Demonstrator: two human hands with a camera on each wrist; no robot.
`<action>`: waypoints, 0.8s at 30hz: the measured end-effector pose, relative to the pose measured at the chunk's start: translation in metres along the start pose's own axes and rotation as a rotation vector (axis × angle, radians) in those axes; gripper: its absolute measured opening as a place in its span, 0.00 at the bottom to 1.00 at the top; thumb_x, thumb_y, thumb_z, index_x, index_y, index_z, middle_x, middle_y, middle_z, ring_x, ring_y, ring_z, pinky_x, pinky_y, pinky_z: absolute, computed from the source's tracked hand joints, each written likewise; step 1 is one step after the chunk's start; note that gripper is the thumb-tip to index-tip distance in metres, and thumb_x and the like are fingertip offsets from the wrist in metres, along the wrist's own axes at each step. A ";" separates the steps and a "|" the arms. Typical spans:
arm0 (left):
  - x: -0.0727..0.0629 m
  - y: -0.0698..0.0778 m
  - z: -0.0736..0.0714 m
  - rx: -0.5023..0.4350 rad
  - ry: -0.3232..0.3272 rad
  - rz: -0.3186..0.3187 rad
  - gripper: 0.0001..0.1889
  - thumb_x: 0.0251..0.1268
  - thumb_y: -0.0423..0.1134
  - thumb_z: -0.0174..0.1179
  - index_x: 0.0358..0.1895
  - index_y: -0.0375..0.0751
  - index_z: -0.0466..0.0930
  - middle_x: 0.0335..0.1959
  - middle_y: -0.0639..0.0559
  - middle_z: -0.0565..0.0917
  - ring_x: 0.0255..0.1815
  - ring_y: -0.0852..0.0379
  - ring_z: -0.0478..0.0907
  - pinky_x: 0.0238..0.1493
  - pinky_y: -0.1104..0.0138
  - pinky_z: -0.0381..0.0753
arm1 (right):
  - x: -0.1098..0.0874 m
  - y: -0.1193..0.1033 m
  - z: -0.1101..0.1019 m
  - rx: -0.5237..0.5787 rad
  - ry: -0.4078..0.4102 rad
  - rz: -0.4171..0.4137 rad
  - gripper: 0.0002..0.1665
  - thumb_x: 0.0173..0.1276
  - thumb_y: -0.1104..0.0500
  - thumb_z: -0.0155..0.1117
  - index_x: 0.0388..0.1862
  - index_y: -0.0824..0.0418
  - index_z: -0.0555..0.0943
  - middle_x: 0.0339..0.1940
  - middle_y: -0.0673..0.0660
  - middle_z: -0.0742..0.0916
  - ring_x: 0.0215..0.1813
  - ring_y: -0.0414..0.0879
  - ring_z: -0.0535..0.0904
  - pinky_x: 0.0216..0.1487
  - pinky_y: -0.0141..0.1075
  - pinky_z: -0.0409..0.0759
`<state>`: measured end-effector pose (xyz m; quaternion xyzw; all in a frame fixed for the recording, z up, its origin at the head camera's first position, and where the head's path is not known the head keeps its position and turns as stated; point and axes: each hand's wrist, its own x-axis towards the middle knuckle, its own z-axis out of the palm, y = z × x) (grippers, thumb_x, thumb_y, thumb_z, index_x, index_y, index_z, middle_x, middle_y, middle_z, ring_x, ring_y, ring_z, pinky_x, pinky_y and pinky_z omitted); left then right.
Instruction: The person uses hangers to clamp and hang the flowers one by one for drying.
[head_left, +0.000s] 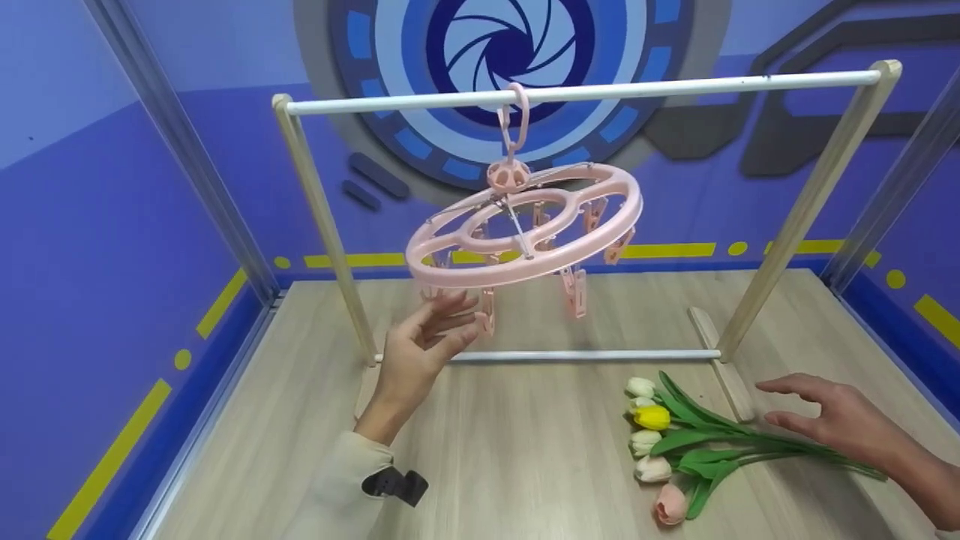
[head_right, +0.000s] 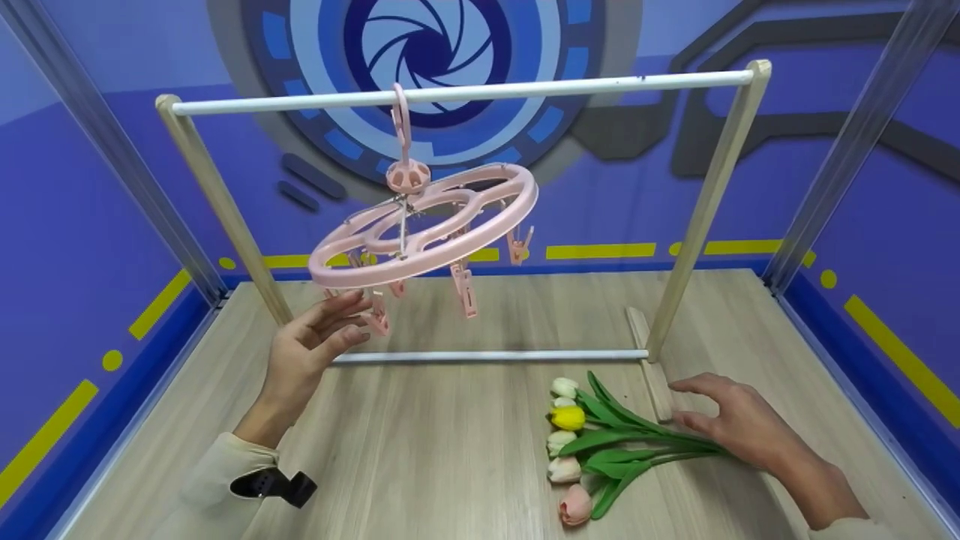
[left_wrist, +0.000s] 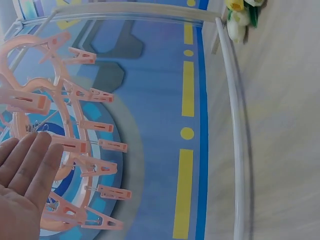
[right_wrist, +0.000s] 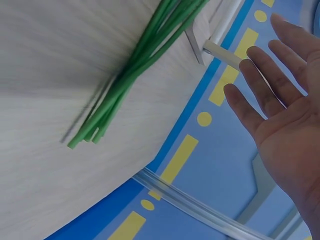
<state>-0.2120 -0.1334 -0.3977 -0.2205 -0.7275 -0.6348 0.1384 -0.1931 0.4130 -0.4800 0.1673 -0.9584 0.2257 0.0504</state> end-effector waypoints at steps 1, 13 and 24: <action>0.001 0.000 0.001 -0.001 -0.011 -0.011 0.27 0.73 0.40 0.70 0.70 0.33 0.77 0.62 0.47 0.86 0.62 0.46 0.84 0.63 0.57 0.85 | 0.000 0.001 0.001 0.013 -0.019 0.011 0.25 0.65 0.60 0.81 0.60 0.66 0.86 0.55 0.66 0.88 0.55 0.71 0.83 0.50 0.69 0.83; 0.002 0.004 0.010 -0.066 -0.009 -0.055 0.25 0.72 0.36 0.71 0.69 0.35 0.79 0.61 0.45 0.86 0.62 0.49 0.83 0.65 0.56 0.83 | -0.003 0.015 0.008 0.005 -0.077 0.012 0.19 0.66 0.59 0.80 0.54 0.62 0.89 0.50 0.57 0.90 0.55 0.57 0.86 0.50 0.59 0.86; 0.005 0.006 0.015 -0.070 0.031 -0.077 0.25 0.71 0.43 0.73 0.66 0.36 0.82 0.57 0.46 0.87 0.58 0.50 0.84 0.60 0.60 0.86 | -0.009 0.032 0.017 0.015 -0.090 -0.105 0.22 0.63 0.63 0.81 0.56 0.65 0.87 0.50 0.59 0.89 0.48 0.33 0.83 0.39 0.40 0.86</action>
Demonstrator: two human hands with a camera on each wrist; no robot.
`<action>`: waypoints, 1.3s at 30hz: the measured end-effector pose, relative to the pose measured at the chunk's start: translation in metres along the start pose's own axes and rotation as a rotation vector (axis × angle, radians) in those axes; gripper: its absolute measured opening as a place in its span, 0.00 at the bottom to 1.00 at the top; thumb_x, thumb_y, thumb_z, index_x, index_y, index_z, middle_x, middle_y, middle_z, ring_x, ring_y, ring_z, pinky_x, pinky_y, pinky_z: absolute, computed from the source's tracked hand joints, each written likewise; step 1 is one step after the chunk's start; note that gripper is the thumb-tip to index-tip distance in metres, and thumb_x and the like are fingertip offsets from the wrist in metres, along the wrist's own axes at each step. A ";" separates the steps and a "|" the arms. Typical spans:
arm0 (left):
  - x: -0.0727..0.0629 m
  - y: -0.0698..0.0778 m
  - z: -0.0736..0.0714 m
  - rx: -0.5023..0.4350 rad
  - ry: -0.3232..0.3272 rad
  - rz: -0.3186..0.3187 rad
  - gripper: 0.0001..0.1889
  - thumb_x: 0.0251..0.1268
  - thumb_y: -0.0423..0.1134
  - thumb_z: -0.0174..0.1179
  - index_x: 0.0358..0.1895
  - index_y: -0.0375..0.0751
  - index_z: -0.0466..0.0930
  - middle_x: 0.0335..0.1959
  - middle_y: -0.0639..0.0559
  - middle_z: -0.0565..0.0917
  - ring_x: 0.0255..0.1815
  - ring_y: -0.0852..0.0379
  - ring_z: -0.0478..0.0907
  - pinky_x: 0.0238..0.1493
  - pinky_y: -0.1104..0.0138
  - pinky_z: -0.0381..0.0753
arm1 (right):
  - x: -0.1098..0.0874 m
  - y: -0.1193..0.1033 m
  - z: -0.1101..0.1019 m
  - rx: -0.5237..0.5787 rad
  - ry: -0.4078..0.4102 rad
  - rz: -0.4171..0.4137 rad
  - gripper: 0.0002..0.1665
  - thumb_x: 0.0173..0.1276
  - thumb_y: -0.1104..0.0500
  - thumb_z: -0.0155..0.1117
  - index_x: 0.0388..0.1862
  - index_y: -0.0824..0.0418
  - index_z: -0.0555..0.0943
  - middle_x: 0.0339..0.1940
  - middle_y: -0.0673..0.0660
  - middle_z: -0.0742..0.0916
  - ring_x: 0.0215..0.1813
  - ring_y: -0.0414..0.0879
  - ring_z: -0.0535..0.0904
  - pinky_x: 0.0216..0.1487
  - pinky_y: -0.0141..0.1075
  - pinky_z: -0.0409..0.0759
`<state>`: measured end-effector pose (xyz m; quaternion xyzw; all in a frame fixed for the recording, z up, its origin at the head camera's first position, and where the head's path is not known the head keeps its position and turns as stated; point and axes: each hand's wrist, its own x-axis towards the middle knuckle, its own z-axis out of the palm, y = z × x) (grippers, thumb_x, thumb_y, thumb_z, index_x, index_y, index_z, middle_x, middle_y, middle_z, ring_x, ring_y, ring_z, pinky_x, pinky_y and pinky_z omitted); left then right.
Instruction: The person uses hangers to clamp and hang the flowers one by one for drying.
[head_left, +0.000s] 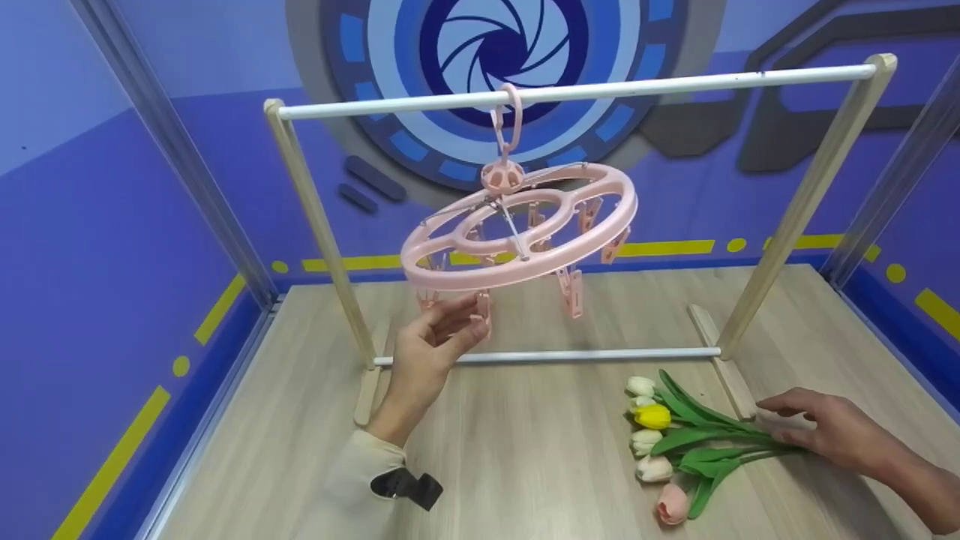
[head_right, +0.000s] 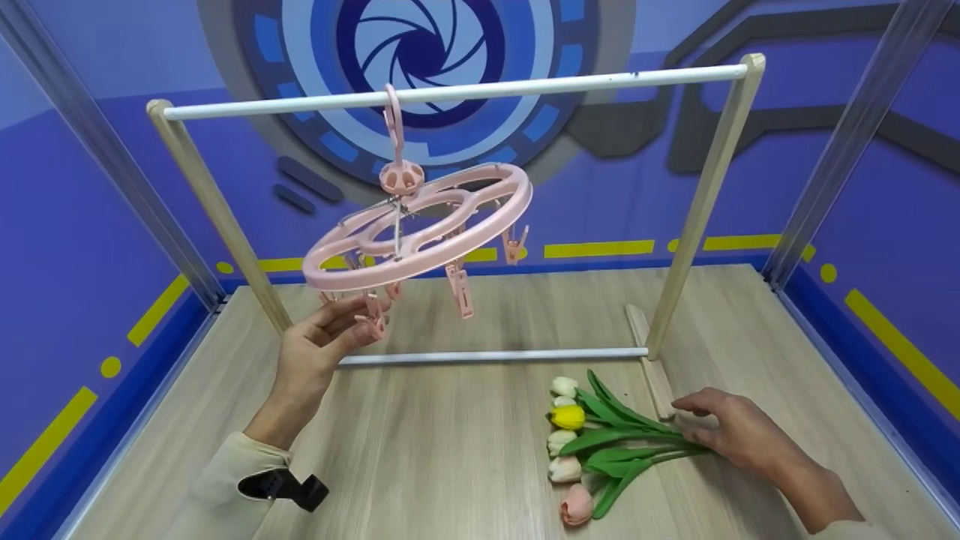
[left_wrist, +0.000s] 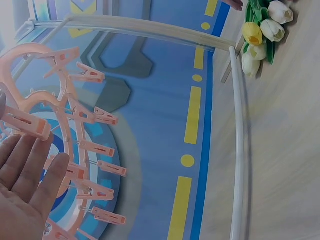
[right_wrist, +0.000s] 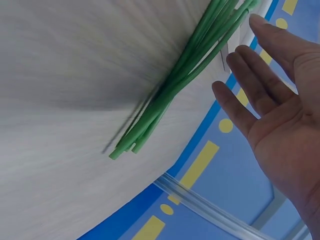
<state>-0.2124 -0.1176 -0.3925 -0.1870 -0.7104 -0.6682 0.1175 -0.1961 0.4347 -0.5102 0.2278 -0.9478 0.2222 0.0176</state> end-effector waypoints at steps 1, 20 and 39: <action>0.000 0.000 0.000 0.004 0.004 -0.001 0.25 0.71 0.42 0.73 0.66 0.37 0.82 0.57 0.47 0.88 0.57 0.50 0.84 0.59 0.61 0.86 | 0.000 0.000 0.000 -0.001 -0.005 0.002 0.22 0.63 0.63 0.80 0.55 0.65 0.87 0.49 0.59 0.89 0.48 0.33 0.83 0.39 0.40 0.86; -0.006 -0.002 -0.005 0.003 0.064 0.021 0.20 0.70 0.35 0.73 0.62 0.36 0.85 0.52 0.47 0.89 0.52 0.48 0.86 0.53 0.61 0.88 | 0.000 0.009 0.009 0.080 0.027 -0.100 0.10 0.61 0.70 0.79 0.37 0.58 0.90 0.34 0.44 0.87 0.38 0.29 0.79 0.32 0.29 0.80; -0.004 -0.001 0.000 -0.036 0.014 0.025 0.17 0.67 0.32 0.74 0.55 0.31 0.83 0.50 0.44 0.90 0.52 0.47 0.88 0.52 0.61 0.89 | 0.000 -0.011 -0.010 -0.006 0.279 -0.137 0.23 0.53 0.82 0.77 0.40 0.58 0.89 0.36 0.46 0.84 0.37 0.30 0.79 0.36 0.19 0.80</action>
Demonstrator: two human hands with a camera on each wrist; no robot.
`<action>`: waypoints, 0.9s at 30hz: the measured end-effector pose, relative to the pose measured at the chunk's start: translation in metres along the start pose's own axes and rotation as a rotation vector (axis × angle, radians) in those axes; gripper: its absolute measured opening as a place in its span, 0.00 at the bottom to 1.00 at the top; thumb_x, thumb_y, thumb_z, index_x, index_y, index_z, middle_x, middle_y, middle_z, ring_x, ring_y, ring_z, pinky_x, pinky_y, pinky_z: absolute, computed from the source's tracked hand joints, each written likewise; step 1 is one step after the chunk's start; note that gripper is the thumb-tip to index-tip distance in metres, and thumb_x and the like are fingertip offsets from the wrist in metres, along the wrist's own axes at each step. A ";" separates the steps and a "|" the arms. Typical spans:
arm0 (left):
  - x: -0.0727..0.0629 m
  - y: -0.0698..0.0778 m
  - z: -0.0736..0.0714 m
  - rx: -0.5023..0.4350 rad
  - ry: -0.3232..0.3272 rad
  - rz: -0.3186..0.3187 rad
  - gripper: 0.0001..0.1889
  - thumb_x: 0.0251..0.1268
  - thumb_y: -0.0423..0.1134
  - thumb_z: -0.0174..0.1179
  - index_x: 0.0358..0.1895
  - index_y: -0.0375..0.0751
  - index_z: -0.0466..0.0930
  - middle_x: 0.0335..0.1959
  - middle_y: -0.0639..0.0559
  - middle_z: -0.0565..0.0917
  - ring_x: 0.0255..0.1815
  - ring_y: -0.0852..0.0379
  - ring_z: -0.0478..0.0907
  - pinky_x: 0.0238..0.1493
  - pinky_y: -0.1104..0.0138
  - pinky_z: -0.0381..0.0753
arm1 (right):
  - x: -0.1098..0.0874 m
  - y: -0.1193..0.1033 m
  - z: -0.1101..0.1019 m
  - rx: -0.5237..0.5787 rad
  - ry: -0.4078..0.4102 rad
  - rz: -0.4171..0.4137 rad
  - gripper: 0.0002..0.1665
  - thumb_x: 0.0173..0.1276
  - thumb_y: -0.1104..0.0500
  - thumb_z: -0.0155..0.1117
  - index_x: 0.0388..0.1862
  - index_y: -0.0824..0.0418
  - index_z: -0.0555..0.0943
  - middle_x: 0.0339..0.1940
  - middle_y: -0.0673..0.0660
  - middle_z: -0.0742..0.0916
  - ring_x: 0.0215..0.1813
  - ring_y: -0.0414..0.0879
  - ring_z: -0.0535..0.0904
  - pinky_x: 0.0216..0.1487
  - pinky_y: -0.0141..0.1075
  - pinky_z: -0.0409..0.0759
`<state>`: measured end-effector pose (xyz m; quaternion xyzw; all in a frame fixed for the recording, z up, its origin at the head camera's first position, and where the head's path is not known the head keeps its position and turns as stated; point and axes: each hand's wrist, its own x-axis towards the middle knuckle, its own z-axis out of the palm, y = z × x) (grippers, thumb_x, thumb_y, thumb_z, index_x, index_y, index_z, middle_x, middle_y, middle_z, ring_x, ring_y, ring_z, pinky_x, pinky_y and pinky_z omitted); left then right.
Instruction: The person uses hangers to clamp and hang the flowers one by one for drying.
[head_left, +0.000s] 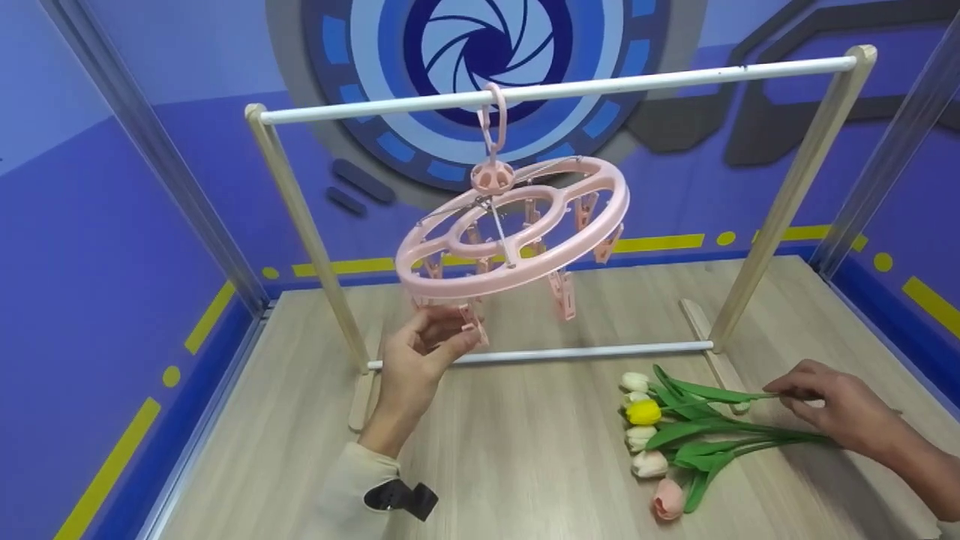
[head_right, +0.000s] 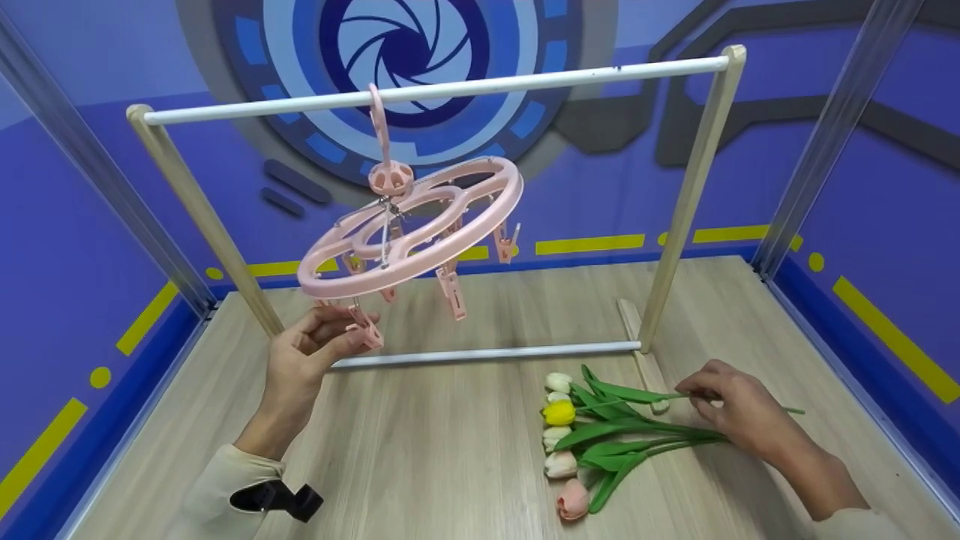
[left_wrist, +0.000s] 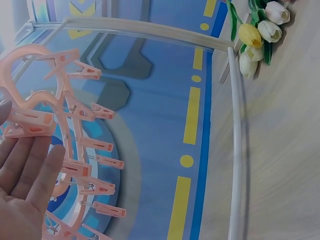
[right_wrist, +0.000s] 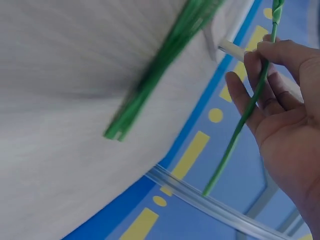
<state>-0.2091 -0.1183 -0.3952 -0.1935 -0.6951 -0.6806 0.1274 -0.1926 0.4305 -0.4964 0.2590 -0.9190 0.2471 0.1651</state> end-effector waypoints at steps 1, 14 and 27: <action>0.000 0.000 0.000 0.005 -0.001 0.009 0.17 0.67 0.32 0.74 0.55 0.31 0.82 0.50 0.44 0.90 0.51 0.47 0.87 0.52 0.61 0.89 | 0.002 -0.003 -0.002 -0.021 0.013 -0.001 0.24 0.51 0.82 0.78 0.39 0.57 0.89 0.35 0.44 0.84 0.37 0.30 0.79 0.36 0.19 0.79; 0.000 0.002 0.003 0.008 0.009 -0.004 0.19 0.68 0.32 0.73 0.59 0.30 0.84 0.48 0.43 0.89 0.49 0.49 0.87 0.49 0.65 0.89 | 0.028 -0.046 -0.018 0.071 0.031 -0.003 0.26 0.54 0.79 0.78 0.44 0.52 0.90 0.38 0.42 0.86 0.37 0.32 0.83 0.41 0.16 0.80; 0.001 0.002 0.006 -0.002 -0.023 0.025 0.16 0.70 0.30 0.72 0.56 0.26 0.83 0.48 0.40 0.90 0.50 0.52 0.88 0.54 0.63 0.88 | 0.056 -0.087 -0.021 0.155 0.040 -0.091 0.26 0.54 0.79 0.79 0.44 0.51 0.90 0.38 0.42 0.87 0.38 0.35 0.85 0.39 0.20 0.82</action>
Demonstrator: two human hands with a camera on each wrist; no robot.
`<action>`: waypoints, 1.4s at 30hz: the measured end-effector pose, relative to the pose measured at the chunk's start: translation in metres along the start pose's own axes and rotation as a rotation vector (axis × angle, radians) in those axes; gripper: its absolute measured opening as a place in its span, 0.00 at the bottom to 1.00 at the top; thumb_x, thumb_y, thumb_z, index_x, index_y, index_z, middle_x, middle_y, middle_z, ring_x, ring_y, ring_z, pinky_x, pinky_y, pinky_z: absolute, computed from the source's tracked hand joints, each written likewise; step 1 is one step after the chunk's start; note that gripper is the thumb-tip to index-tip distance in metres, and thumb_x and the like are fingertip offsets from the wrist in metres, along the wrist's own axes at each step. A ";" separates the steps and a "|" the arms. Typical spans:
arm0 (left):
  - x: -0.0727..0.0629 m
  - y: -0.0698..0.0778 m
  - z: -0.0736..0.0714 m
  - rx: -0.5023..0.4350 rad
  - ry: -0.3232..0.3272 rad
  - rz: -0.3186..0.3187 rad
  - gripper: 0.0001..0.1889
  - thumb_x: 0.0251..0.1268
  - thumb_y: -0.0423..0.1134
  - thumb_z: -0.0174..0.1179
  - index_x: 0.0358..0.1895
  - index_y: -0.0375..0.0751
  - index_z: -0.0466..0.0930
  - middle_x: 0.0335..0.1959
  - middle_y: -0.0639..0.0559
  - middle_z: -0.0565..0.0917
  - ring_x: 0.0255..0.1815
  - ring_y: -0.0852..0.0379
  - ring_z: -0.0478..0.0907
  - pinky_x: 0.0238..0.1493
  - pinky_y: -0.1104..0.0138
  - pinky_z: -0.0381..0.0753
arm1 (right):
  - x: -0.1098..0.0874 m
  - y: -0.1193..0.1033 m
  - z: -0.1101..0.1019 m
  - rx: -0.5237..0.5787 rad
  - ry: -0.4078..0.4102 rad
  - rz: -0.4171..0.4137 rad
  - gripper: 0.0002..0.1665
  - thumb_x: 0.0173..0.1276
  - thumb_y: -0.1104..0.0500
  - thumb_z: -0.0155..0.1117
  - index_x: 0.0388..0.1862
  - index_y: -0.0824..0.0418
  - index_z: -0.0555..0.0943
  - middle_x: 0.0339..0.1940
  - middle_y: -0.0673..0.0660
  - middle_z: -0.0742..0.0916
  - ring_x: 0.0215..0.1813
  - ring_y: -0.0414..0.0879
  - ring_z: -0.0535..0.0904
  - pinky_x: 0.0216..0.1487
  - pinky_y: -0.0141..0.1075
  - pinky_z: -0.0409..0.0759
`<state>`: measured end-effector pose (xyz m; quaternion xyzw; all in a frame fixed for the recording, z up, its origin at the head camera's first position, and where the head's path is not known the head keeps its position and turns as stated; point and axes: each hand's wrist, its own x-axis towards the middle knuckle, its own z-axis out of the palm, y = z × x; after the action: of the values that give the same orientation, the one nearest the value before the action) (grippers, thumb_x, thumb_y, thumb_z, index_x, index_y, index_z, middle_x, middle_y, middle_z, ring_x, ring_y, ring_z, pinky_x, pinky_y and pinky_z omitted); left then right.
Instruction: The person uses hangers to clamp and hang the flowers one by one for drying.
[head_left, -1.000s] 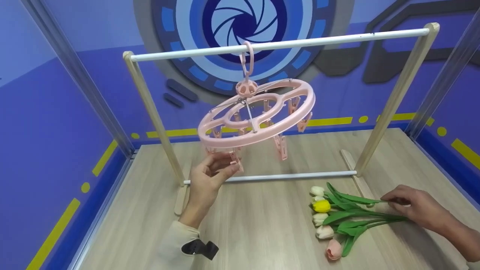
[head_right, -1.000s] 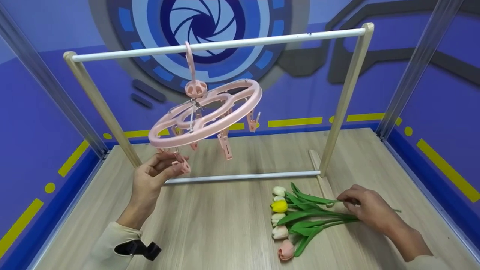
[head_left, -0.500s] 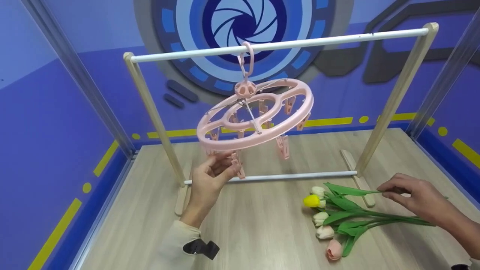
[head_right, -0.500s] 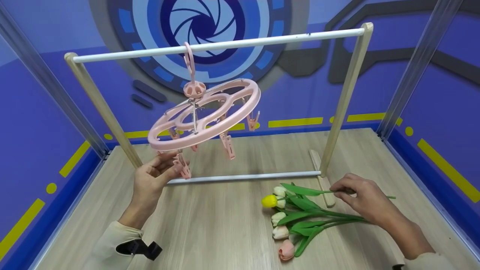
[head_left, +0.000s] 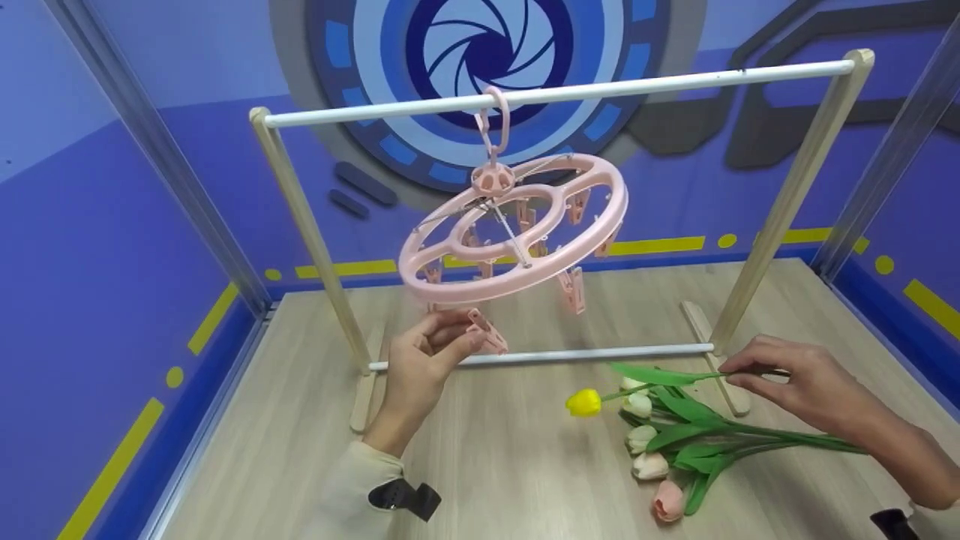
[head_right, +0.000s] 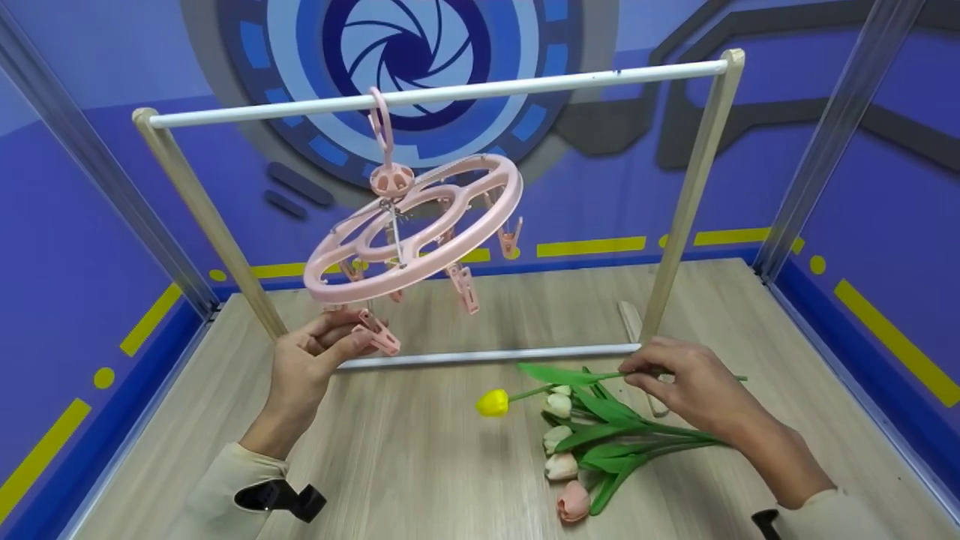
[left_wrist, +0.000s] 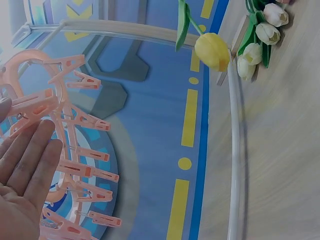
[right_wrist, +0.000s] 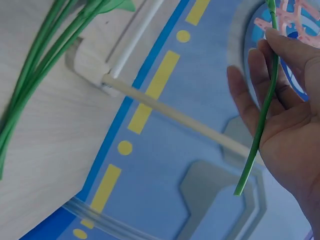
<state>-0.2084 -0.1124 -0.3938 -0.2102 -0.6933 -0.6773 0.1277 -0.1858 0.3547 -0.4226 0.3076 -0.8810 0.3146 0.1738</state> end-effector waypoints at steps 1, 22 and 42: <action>0.000 0.000 0.000 0.006 -0.002 -0.002 0.16 0.70 0.31 0.72 0.56 0.27 0.84 0.49 0.41 0.90 0.51 0.52 0.88 0.54 0.62 0.89 | 0.002 -0.002 0.001 0.010 -0.001 -0.006 0.26 0.55 0.79 0.79 0.44 0.52 0.90 0.39 0.42 0.88 0.37 0.35 0.85 0.38 0.20 0.82; -0.002 -0.003 0.008 0.104 0.017 0.051 0.12 0.69 0.34 0.73 0.52 0.38 0.89 0.46 0.52 0.90 0.49 0.50 0.87 0.52 0.64 0.87 | 0.028 -0.028 0.011 0.069 -0.004 -0.085 0.26 0.57 0.78 0.79 0.45 0.50 0.91 0.40 0.44 0.87 0.34 0.35 0.79 0.31 0.24 0.77; 0.001 0.000 0.021 0.088 -0.025 0.140 0.09 0.68 0.32 0.73 0.49 0.38 0.89 0.45 0.54 0.91 0.46 0.50 0.88 0.52 0.60 0.90 | 0.062 -0.052 0.022 0.055 -0.018 -0.206 0.23 0.56 0.77 0.80 0.44 0.54 0.90 0.41 0.44 0.87 0.40 0.38 0.84 0.45 0.19 0.81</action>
<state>-0.2068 -0.0910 -0.3945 -0.2609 -0.7076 -0.6329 0.1751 -0.2007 0.2817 -0.3847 0.4040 -0.8374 0.3162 0.1887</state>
